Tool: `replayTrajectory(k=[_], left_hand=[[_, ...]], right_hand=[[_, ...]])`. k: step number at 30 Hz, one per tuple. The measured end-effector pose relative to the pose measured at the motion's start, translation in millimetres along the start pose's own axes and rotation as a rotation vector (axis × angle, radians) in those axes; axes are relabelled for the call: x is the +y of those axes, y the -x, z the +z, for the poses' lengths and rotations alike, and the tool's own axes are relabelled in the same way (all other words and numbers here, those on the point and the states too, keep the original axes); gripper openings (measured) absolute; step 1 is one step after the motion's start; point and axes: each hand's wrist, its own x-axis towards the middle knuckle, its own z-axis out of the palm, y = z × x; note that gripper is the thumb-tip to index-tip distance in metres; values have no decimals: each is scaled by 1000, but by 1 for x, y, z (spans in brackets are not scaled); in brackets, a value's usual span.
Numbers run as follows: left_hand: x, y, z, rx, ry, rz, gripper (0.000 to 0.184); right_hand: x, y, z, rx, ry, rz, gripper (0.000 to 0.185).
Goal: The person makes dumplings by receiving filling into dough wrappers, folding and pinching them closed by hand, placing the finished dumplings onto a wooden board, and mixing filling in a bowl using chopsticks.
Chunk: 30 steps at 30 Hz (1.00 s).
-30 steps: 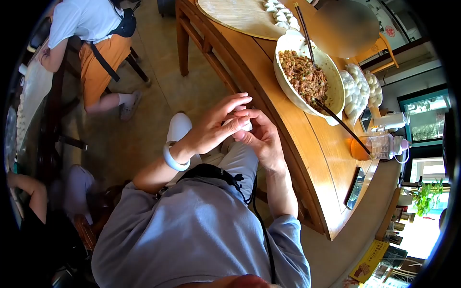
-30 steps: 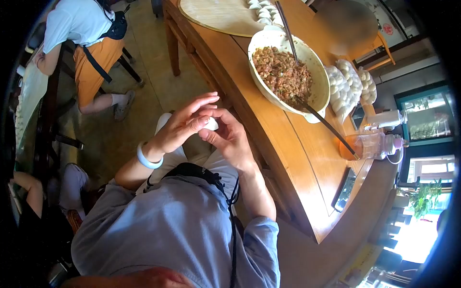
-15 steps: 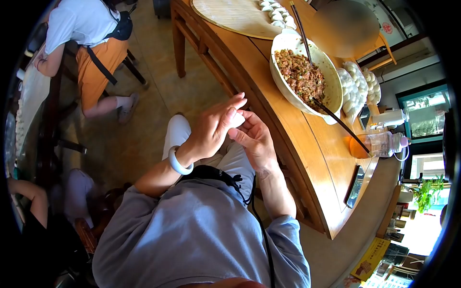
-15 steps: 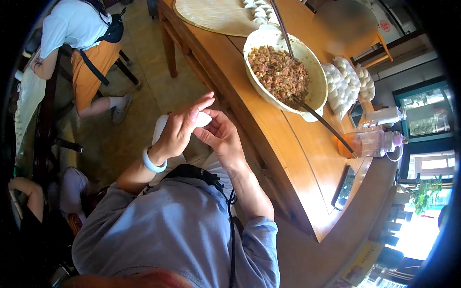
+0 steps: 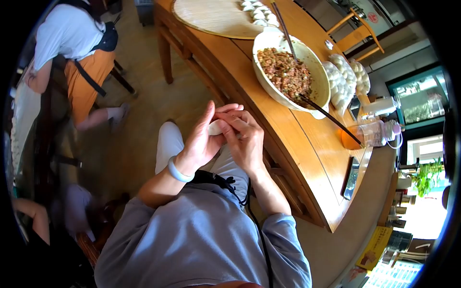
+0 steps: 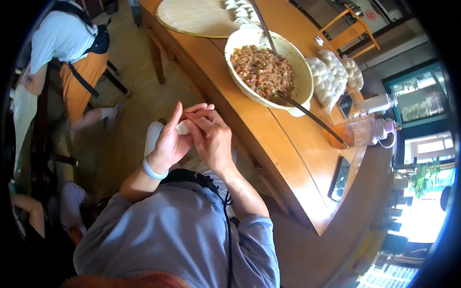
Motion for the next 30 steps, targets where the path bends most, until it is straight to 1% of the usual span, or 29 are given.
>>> replayTrajectory(k=[1,2,3,4,8,11,15,18,19,21,24,27,30], left_hand=[[0,1,3,14,36,-21,56],[1,2,2,-8,94,-47,56],[1,3,0,-26,152,-72,56],[3,5,5,35,174,-91,58],[5,8,0,20,114,-85,59],[8,7,2,46,92,-112,58],[7,6,-8,29,119,-138,59],[7,4,-11,-35,166,-123,59],[9,5,-6,-4,149,-124,59],[12,5,4,55,118,-131,58],[7,2,-1,89,103,-155,58],[2,1,-10,76,106,-164,56],[3,2,-11,73,94,-177,54]], right_hand=[[1,0,0,10,55,-27,19],[-1,0,-1,10,108,-63,20],[-1,1,-1,13,159,-54,20],[0,1,-2,13,192,-82,20],[9,1,-3,8,300,-204,18],[10,0,-4,-2,334,-254,18],[14,-1,-6,-20,414,-382,18],[17,-1,-10,2,366,-366,24],[18,-1,-13,11,352,-355,27],[22,1,-17,-8,307,-318,24],[25,3,-19,-25,321,-311,22],[22,1,-19,-30,358,-339,21],[17,-2,-20,-74,368,-357,14]])
